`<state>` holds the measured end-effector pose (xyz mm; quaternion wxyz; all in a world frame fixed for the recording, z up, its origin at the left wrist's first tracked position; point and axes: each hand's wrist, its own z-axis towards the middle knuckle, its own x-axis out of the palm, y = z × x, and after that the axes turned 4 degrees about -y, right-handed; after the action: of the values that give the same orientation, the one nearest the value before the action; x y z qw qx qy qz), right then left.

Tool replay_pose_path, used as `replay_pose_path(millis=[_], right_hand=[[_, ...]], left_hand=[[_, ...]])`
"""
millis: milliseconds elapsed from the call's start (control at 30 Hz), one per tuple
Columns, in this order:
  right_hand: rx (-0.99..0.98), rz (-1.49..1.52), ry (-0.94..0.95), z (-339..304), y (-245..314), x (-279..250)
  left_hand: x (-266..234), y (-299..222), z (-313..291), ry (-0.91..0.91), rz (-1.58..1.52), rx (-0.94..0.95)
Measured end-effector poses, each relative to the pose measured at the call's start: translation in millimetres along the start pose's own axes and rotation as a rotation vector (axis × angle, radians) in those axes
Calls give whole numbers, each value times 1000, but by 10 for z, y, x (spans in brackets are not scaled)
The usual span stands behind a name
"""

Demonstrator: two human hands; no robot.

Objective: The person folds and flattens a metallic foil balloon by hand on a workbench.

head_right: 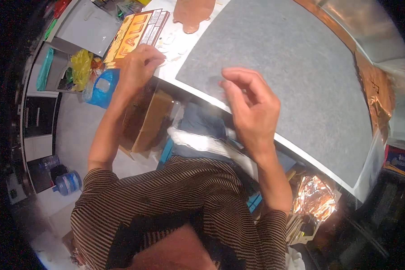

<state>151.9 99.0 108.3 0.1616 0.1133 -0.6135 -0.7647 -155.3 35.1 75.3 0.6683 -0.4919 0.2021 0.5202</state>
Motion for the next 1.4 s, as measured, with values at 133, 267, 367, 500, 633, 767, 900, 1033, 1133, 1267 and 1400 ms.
replay_pose_path(millis=[133,267,367,500,633,767,900,1033,1133,1267,1400], right_hand=[[62,5,-44,-51,-4,-129],[73,-16,-90,-82,49,-321],[74,-43,-123,-111,101,-597],[7,-288,-174,-87,116,-1066],[-150,-746,-211,192,189,-1614],[-343,-1297,-260,589,37,-2416],[-429,-1416,-353,1093,-226,-3058],[-441,-1618,-354,1496,-399,-3639],[-440,-1635,-316,1648,-463,-3709],[-458,-1766,-333,1719,-620,-3995],[-141,-1697,-366,1765,-540,-4097]], left_hand=[[-45,-13,10,-22,-11,17],[-193,-35,12,27,-245,-300],[-298,-145,88,-24,-302,-307],[-253,-249,240,-167,-104,-46],[-137,-821,570,9,-251,15],[368,-1494,1018,217,-324,348],[1120,-2007,1441,360,-378,552],[1669,-2564,1697,441,-416,591],[1967,-2710,1917,432,-367,618],[2340,-2987,2188,450,-358,610],[2740,-3137,2423,396,-422,594]])
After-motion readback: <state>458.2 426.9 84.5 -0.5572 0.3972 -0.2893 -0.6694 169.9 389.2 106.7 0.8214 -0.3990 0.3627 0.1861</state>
